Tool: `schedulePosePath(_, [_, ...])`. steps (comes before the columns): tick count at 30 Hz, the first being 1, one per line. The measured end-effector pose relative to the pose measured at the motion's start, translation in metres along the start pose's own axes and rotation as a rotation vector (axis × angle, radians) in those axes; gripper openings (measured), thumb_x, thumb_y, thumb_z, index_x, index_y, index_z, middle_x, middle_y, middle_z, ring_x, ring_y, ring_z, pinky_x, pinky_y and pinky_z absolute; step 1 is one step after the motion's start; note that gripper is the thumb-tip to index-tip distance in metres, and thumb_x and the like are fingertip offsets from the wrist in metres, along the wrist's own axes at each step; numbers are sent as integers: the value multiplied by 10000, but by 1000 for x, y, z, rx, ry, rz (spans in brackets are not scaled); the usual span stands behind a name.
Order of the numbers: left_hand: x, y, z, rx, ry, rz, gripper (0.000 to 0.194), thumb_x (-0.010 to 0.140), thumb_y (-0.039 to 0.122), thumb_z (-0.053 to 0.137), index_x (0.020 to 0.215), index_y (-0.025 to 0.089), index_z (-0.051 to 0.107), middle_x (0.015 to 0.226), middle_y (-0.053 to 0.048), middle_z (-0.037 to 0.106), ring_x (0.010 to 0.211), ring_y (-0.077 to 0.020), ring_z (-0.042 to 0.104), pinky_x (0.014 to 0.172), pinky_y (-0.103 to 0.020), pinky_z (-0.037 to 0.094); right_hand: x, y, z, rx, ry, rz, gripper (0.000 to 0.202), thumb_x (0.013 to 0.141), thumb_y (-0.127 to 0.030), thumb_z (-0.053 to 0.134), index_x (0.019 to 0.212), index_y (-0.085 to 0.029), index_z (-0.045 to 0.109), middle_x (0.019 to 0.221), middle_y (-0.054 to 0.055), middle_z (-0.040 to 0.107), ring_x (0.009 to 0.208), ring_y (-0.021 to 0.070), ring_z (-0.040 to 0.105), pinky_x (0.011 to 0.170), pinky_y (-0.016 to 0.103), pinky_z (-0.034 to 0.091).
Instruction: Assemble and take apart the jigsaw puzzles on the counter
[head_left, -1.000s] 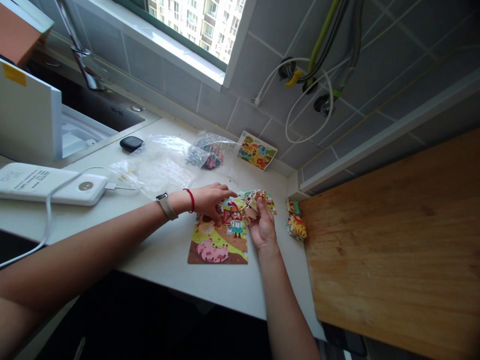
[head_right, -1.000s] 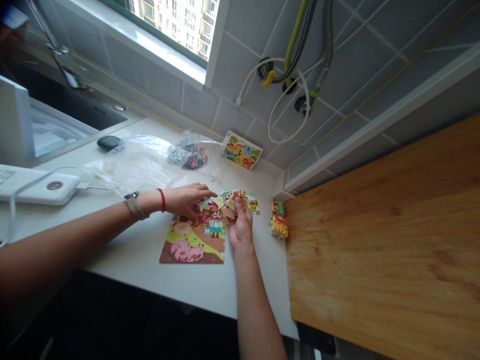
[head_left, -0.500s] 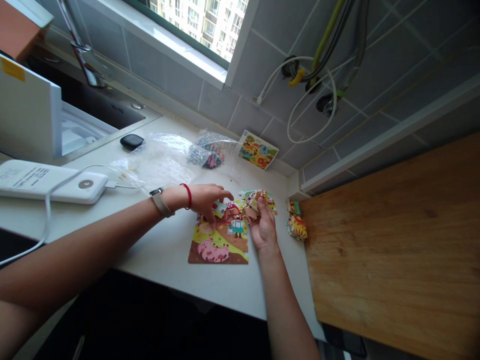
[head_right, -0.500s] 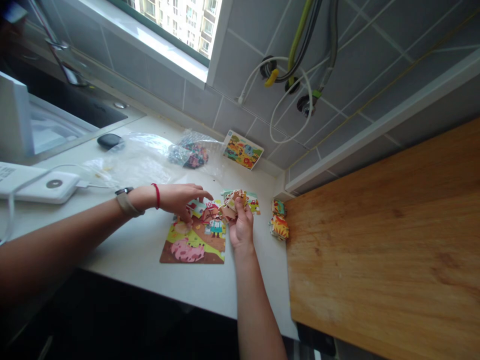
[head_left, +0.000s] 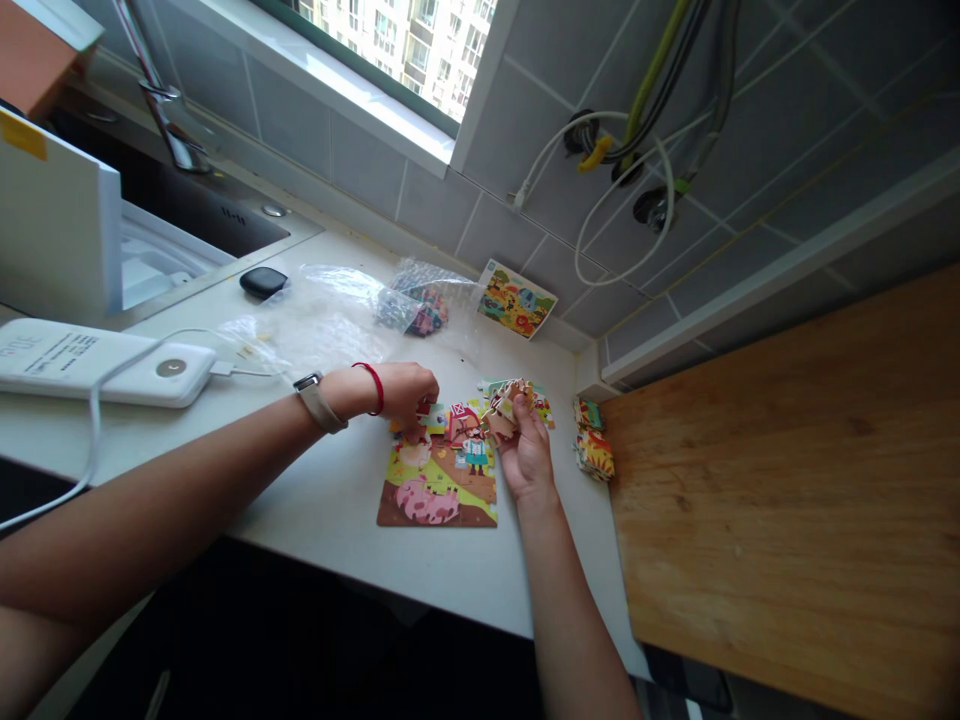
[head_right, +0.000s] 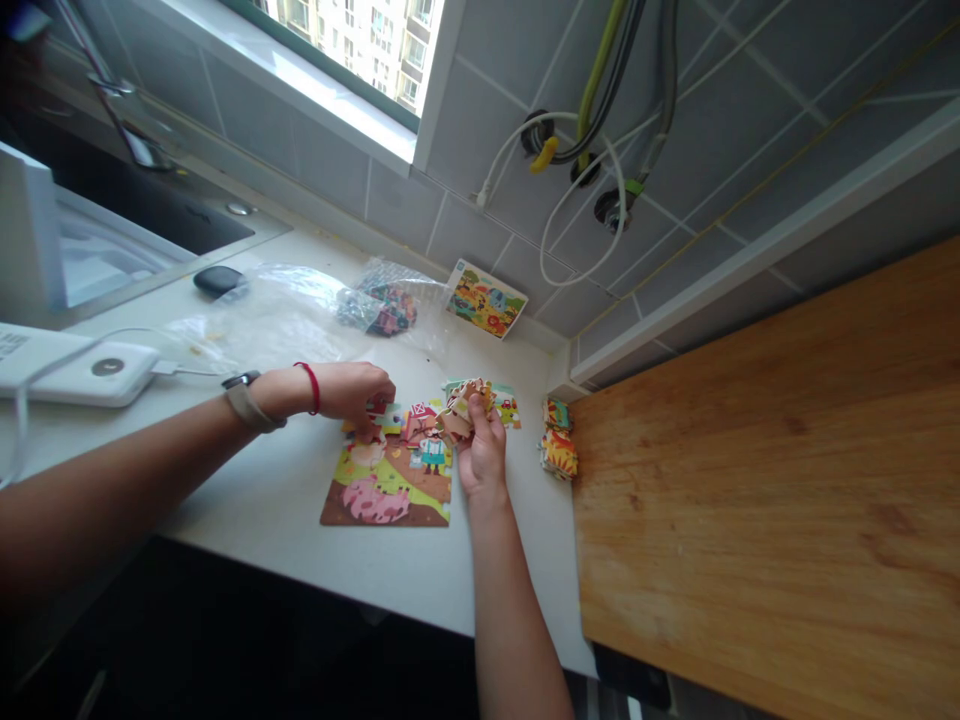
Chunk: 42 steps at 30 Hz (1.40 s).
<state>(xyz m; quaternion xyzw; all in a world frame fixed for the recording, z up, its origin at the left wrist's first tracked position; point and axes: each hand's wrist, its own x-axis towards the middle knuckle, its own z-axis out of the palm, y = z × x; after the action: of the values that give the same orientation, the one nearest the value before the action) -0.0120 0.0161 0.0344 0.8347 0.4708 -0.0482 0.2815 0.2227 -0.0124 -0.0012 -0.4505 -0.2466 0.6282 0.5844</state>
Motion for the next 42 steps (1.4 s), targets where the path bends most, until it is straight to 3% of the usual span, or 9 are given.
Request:
schedulePosePath(4, [-2, 9, 3, 53, 58, 7, 345, 618, 317, 851, 919, 189, 742, 986, -92, 728, 847, -229, 636, 679, -273, 433, -1, 0, 0, -18, -19, -21, 386, 636, -356, 935, 916, -211, 713, 840, -30, 770, 712, 111, 709, 667, 232, 616])
schedulePosePath(8, [-3, 16, 11, 50, 91, 4, 356, 629, 265, 848, 954, 190, 722, 941, -85, 730, 835, -232, 648, 664, -274, 438, -1, 1, 1, -16, -20, -19, 395, 642, -350, 931, 942, -205, 719, 862, -21, 774, 731, 115, 711, 678, 236, 615])
schedulePosePath(21, [-3, 15, 21, 14, 151, 66, 439, 667, 245, 820, 1078, 184, 679, 1050, -100, 685, 864, -229, 659, 709, -276, 468, 1, 3, -2, -31, 18, -33, 365, 657, -332, 913, 919, -200, 698, 835, -28, 763, 709, 128, 706, 686, 277, 620])
schedulePosePath(25, [-4, 20, 17, -51, 113, 54, 595, 626, 165, 830, 1191, 178, 643, 1124, -101, 679, 864, -202, 658, 706, -249, 470, 0, 2, -1, -37, 7, -30, 378, 662, -337, 910, 951, -202, 706, 872, -22, 769, 743, 131, 712, 697, 272, 616])
schedulePosePath(32, [-5, 24, 4, -130, 40, 23, 429, 648, 201, 806, 1066, 188, 708, 967, -55, 743, 832, -208, 656, 678, -253, 447, 0, 2, -3, -51, -11, -24, 397, 659, -359, 915, 959, -203, 707, 880, -13, 767, 747, 127, 708, 689, 258, 613])
schedulePosePath(37, [-4, 21, 4, -207, 64, -22, 628, 610, 262, 827, 1208, 204, 643, 1022, -58, 744, 805, -189, 654, 664, -237, 445, 0, 2, -2, -59, -14, -30, 392, 670, -367, 909, 960, -198, 707, 876, -9, 766, 755, 130, 710, 700, 259, 612])
schedulePosePath(42, [-5, 17, -1, -201, -8, 32, 325, 631, 376, 815, 877, 186, 720, 833, -47, 731, 690, -173, 594, 621, -261, 404, 0, 3, -2, -50, -14, -27, 408, 642, -369, 927, 939, -199, 703, 851, -23, 759, 725, 116, 703, 669, 238, 609])
